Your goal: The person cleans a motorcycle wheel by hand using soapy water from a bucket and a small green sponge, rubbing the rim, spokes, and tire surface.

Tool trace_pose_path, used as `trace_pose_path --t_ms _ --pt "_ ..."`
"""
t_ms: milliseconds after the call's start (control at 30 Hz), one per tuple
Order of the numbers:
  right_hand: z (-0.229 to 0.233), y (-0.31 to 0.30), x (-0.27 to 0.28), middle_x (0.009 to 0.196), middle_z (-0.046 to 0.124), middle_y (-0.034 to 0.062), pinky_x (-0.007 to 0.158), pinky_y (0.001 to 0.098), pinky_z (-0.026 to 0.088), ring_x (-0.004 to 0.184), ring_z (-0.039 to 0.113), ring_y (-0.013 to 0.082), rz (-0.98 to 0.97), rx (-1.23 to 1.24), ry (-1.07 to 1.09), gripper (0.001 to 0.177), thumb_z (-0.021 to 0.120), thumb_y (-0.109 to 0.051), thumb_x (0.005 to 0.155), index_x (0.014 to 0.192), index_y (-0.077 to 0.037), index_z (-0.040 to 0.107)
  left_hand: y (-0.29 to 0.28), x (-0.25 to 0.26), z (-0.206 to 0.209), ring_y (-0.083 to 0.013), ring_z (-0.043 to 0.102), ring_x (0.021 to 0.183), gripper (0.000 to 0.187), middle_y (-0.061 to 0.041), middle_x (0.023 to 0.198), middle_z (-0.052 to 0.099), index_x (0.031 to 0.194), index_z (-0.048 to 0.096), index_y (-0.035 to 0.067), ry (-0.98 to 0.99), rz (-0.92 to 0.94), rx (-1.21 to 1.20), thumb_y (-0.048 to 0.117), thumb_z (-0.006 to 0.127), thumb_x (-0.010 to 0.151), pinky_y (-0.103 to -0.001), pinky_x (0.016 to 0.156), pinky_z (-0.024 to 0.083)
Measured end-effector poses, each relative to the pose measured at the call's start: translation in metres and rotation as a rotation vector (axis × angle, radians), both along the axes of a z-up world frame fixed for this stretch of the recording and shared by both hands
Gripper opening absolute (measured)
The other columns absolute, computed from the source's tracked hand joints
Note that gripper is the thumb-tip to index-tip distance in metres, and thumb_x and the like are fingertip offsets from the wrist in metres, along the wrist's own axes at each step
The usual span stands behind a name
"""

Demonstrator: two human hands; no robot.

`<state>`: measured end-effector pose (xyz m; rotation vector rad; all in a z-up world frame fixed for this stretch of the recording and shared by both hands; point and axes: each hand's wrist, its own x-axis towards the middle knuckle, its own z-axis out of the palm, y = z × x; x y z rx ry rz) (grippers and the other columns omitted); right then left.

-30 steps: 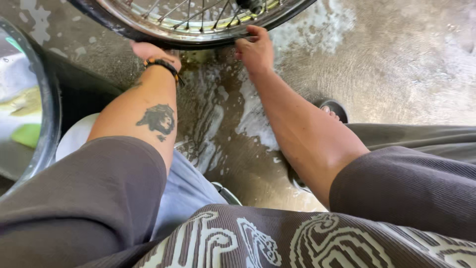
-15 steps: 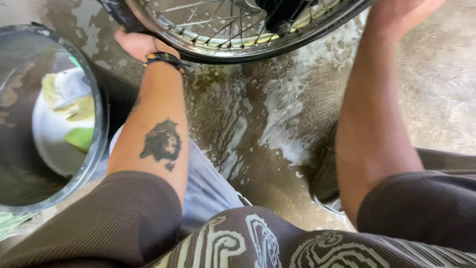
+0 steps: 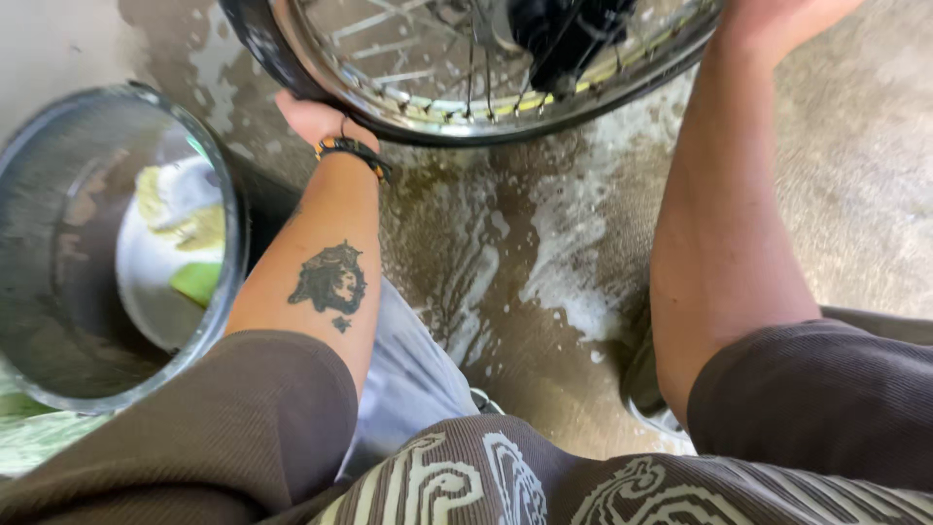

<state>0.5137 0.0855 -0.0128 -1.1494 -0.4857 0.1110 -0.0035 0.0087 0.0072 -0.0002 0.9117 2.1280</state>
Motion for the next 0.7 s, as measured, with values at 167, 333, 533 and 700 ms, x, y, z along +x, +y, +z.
trace_pose_path --t_ms 167,333,533,700 --pt "0.028 -0.046 -0.043 0.091 0.068 0.0056 0.070 0.0396 0.055 0.073 0.066 0.0174 0.102 -0.044 0.052 0.014 0.061 -0.010 0.096 0.108 -0.006 0.056 -0.008 -0.003 0.003 -0.0255 0.062 0.082 0.038 -0.006 0.093 0.066 0.094 0.065 0.006 0.052 -0.101 -0.102 0.039 0.044 0.095 -0.040 0.078 0.051" --pt "0.031 -0.024 -0.029 0.095 0.065 0.0132 0.077 0.0379 0.058 0.083 0.052 0.0189 0.051 0.056 -0.158 0.012 0.073 -0.007 0.107 0.108 -0.004 0.061 -0.023 0.008 0.017 -0.0247 0.062 0.085 0.047 -0.009 0.096 0.072 0.098 0.068 0.005 -0.015 -0.126 -0.038 0.040 0.038 0.093 -0.040 0.081 0.049" --pt "0.014 -0.042 -0.049 0.078 0.059 0.0081 0.039 0.0304 0.047 0.048 0.055 0.0134 0.275 -0.007 0.374 0.023 0.062 0.003 0.084 0.087 -0.008 0.042 -0.026 0.010 0.025 -0.0252 0.060 0.083 0.041 -0.008 0.095 0.068 0.096 0.066 0.004 0.019 -0.084 -0.140 0.037 0.043 0.096 -0.039 0.080 0.048" --pt "0.007 -0.057 -0.067 0.077 0.064 0.0077 0.044 0.0274 0.052 0.053 0.061 0.0118 0.328 -0.081 0.315 0.018 0.065 0.001 0.090 0.094 -0.005 0.048 -0.027 0.005 0.016 -0.0256 0.057 0.081 0.040 -0.010 0.093 0.068 0.089 0.064 0.003 0.034 -0.126 -0.094 0.036 0.042 0.095 -0.042 0.077 0.046"
